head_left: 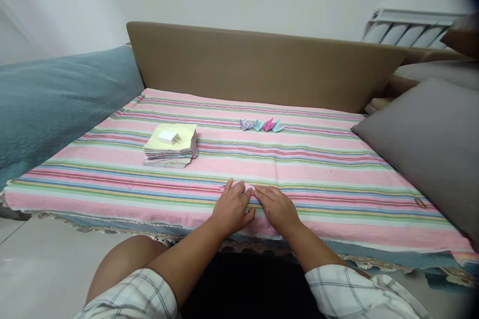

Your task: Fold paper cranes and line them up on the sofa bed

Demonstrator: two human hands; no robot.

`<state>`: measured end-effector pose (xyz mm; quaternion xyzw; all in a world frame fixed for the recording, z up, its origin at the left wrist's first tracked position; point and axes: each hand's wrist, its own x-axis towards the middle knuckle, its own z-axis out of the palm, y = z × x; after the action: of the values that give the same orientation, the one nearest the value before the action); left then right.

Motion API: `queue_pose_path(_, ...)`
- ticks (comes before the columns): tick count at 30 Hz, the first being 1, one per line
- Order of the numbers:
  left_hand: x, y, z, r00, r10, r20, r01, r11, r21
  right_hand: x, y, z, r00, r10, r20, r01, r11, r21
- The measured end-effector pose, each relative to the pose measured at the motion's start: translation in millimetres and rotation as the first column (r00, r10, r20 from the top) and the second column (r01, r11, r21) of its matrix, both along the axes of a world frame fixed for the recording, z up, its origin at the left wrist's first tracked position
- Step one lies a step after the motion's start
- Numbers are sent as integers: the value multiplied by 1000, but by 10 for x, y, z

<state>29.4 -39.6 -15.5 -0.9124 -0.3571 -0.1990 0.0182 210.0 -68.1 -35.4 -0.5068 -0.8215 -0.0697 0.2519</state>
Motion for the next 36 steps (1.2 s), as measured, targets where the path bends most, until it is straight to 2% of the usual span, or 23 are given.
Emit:
queue_pose_path(3,-3,4,-1,1000,4,-1,-4,1000,1,2,1,15,998,-23,-55,21,999,-34)
queue_pose_path(5,-2,5,-3,1000,5,-11,-5,1000,2,-7,18,52,985,-75,-158,64,995,-75)
queue_pose_path(9,-1,11,-15,1000,4,0,-4,1000,1,-25,103,121,909,-203,-363,139,971,-196)
queue_pose_path(13,-5,18,-31,1000,0,20,0,1000,25,-16,213,160,852,-257,-457,118,943,-311)
queue_pose_path(21,-3,23,-46,1000,12,22,-13,998,54,-43,369,176,832,-395,-390,209,873,-440)
queue_pose_path(27,5,25,-47,1000,16,24,-17,999,46,-112,367,226,794,-521,-313,294,780,-552)
queue_pose_path(36,10,19,-54,999,33,-3,-32,998,55,-157,358,231,783,-547,-297,326,767,-552)
